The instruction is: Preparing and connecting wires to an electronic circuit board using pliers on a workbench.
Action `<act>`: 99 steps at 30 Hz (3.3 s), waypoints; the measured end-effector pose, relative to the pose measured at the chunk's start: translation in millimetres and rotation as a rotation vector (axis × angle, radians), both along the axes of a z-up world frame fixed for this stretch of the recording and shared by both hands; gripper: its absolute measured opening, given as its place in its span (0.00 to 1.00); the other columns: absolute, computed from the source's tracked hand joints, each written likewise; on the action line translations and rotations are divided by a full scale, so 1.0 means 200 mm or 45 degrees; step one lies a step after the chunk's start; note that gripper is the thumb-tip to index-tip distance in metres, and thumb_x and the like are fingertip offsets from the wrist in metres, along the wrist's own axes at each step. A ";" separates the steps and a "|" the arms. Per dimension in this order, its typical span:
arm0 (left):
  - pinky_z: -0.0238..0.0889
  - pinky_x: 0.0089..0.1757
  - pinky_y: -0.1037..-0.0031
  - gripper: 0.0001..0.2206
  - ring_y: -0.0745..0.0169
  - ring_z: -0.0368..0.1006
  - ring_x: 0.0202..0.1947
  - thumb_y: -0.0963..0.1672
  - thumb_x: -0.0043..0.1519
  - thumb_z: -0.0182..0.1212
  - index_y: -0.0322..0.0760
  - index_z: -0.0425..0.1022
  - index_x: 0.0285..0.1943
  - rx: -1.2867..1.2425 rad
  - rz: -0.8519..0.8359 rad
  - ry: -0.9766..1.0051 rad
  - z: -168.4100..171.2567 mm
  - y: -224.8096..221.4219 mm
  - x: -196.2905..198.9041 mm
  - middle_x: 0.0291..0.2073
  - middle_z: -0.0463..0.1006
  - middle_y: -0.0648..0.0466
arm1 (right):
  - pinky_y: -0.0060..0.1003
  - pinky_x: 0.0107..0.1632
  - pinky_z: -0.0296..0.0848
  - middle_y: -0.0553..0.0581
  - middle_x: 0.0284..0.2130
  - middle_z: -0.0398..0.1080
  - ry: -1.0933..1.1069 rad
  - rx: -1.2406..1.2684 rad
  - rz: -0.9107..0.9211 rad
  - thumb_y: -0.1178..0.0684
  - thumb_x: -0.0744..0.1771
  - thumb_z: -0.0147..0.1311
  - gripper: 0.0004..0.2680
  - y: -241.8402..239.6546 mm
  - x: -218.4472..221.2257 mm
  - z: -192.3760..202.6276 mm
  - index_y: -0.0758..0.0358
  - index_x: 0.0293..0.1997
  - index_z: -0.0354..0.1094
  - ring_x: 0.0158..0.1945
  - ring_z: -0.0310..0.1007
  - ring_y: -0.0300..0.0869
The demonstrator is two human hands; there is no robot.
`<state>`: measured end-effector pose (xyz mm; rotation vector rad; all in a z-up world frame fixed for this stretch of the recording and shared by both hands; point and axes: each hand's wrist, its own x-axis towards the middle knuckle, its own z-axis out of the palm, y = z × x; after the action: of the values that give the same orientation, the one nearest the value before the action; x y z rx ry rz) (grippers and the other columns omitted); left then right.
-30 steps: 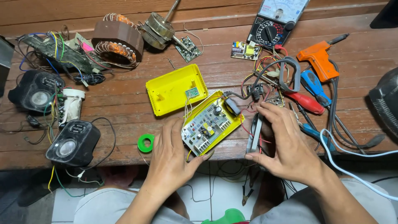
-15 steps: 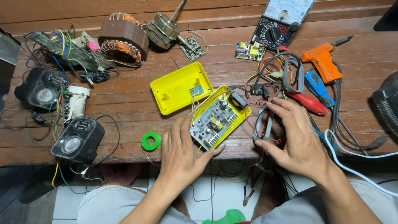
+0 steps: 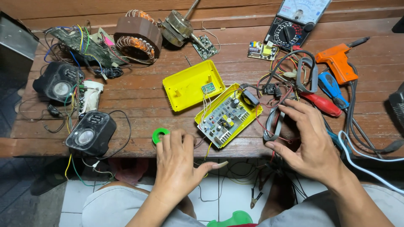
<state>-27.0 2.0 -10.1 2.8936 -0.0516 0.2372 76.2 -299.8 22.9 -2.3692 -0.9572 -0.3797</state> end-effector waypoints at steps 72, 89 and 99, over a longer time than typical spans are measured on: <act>0.41 0.24 0.79 0.11 0.72 0.45 0.20 0.48 0.76 0.43 0.40 0.63 0.44 -2.758 0.926 0.213 -0.13 -0.32 0.04 0.29 0.60 0.55 | 0.35 0.31 0.65 0.44 0.22 0.69 1.297 -0.183 0.348 0.42 0.69 0.57 0.09 -0.15 -0.30 0.21 0.50 0.33 0.70 0.24 0.68 0.39; 0.57 0.57 0.71 0.22 0.60 0.60 0.56 0.51 0.65 0.48 0.33 0.59 0.63 -1.462 0.521 -0.298 0.06 -0.27 -0.02 0.59 0.57 0.48 | 0.25 0.32 0.69 0.45 0.26 0.79 0.892 0.465 0.102 0.49 0.69 0.49 0.10 0.07 -0.23 0.33 0.59 0.40 0.78 0.27 0.74 0.30; 0.72 0.42 0.79 0.15 0.73 0.73 0.39 0.48 0.67 0.54 0.36 0.68 0.56 -1.535 -0.345 0.154 0.49 -0.33 0.24 0.40 0.75 0.54 | 0.35 0.27 0.59 0.45 0.15 0.64 0.630 0.062 0.077 0.48 0.68 0.52 0.08 0.27 0.02 0.55 0.50 0.32 0.75 0.20 0.57 0.36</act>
<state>21.6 -65.0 87.9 1.6702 -0.1973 0.0111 80.9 -246.3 131.9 -2.2253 -0.7681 0.2009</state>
